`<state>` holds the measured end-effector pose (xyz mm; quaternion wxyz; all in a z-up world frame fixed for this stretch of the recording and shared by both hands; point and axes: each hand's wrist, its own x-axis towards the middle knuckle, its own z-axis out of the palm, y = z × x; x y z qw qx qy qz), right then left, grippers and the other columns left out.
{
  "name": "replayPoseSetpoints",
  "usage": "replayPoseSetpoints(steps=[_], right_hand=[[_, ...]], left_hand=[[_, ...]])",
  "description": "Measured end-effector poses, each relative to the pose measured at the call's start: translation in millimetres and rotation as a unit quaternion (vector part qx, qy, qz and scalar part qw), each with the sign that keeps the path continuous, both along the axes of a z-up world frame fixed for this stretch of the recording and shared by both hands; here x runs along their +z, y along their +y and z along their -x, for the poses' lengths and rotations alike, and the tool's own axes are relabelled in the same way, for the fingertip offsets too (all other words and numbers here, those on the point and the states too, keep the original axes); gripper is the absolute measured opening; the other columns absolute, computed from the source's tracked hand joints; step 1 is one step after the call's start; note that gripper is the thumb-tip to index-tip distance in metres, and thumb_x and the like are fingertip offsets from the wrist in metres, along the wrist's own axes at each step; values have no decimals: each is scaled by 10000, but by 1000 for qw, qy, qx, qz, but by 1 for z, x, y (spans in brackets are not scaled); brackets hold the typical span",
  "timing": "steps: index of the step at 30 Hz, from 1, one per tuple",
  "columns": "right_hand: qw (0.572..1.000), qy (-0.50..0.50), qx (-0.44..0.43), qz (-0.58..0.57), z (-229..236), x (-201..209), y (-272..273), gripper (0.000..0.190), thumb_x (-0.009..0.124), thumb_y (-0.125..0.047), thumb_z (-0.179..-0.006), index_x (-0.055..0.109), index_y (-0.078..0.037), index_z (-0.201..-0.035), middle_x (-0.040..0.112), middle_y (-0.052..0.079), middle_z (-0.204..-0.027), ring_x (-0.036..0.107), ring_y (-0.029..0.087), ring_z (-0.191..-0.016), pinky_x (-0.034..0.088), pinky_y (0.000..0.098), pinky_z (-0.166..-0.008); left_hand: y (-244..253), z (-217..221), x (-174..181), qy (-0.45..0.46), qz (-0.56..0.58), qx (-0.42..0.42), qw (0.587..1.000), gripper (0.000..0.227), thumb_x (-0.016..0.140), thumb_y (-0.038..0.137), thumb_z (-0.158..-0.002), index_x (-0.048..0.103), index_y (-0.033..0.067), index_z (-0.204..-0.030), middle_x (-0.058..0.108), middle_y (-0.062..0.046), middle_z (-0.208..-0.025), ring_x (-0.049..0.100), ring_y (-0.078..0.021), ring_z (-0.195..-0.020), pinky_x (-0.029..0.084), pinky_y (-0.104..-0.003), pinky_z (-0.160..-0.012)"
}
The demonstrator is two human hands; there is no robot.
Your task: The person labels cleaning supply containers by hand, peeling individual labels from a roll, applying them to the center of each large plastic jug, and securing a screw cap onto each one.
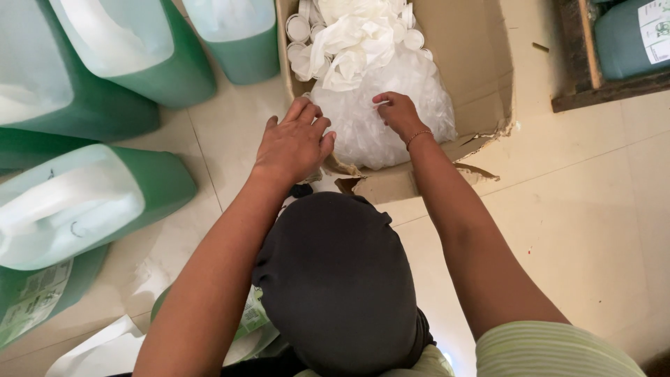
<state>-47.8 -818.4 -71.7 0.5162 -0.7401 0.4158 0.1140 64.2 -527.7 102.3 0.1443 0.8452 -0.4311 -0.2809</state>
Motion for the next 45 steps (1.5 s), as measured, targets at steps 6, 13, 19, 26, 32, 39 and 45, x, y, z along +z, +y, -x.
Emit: replayPoseSetpoints(steps=[6, 13, 19, 26, 32, 39, 45], right_hand=[[991, -10, 107, 82, 2, -23, 3, 349, 523, -44, -907, 763, -66, -1159, 762, 57, -1042, 660, 139, -872, 529, 284, -816], [988, -4, 142, 62, 3, -28, 8, 437, 596, -32, -857, 687, -45, -1285, 735, 120, -1087, 650, 170, -928, 512, 287, -855], [997, 2, 76, 27, 7, -30, 2, 325, 636, -109, -919, 738, -52, -1222, 727, 38, -1026, 631, 133, -907, 513, 277, -819], [993, -45, -86, -70, -3, 18, 5, 187, 711, -213, -957, 733, -109, -1111, 637, -54, -894, 489, 58, -692, 410, 235, -595], [970, -179, -63, -155, -48, 99, 35, 207, 730, -187, -964, 699, -130, -1161, 616, -71, -887, 463, 32, -678, 382, 216, -594], [893, -359, 271, 5, -121, 188, 147, 207, 703, -194, -1080, 642, -66, -1230, 675, -2, -1109, 631, 122, -1034, 536, 270, -918], [797, -434, 418, 35, -128, 240, 229, 282, 657, -202, -1105, 641, -46, -1339, 614, 73, -1391, 646, 175, -1259, 528, 296, -1087]], left_hand=[[-1, 0, 0, 4, 4, -1, 1000, 406, 421, 395, -1031, 638, 165, -1287, 491, -8, -1448, 280, -163, -1460, 390, -606, -1062], [-2, -1, 0, 5, 0, -4, 1000, 415, 417, 401, -1036, 636, 164, -1296, 486, -7, -1455, 275, -161, -1462, 399, -606, -1054], [-2, 0, 2, 13, 2, 7, 1000, 416, 424, 400, -1026, 641, 175, -1301, 487, 12, -1460, 272, -152, -1465, 394, -602, -1065], [0, -1, -1, 21, -6, 11, 1000, 406, 428, 388, -1024, 641, 171, -1293, 479, 13, -1465, 254, -141, -1464, 383, -597, -1065], [6, -12, -15, 29, 125, 22, 991, 587, 523, 440, -955, 503, 176, -1479, 554, -45, -1408, 424, -243, -1407, 415, -540, -1071], [9, -42, 12, 532, 395, 400, 634, 589, 425, 521, -974, 412, 139, -1423, 580, -112, -1307, 682, -266, -1108, 560, -434, -958], [68, -45, -1, 599, 537, 432, 409, 520, 369, 497, -1037, 534, 73, -1288, 643, -106, -1198, 688, -228, -1088, 598, -399, -937]])
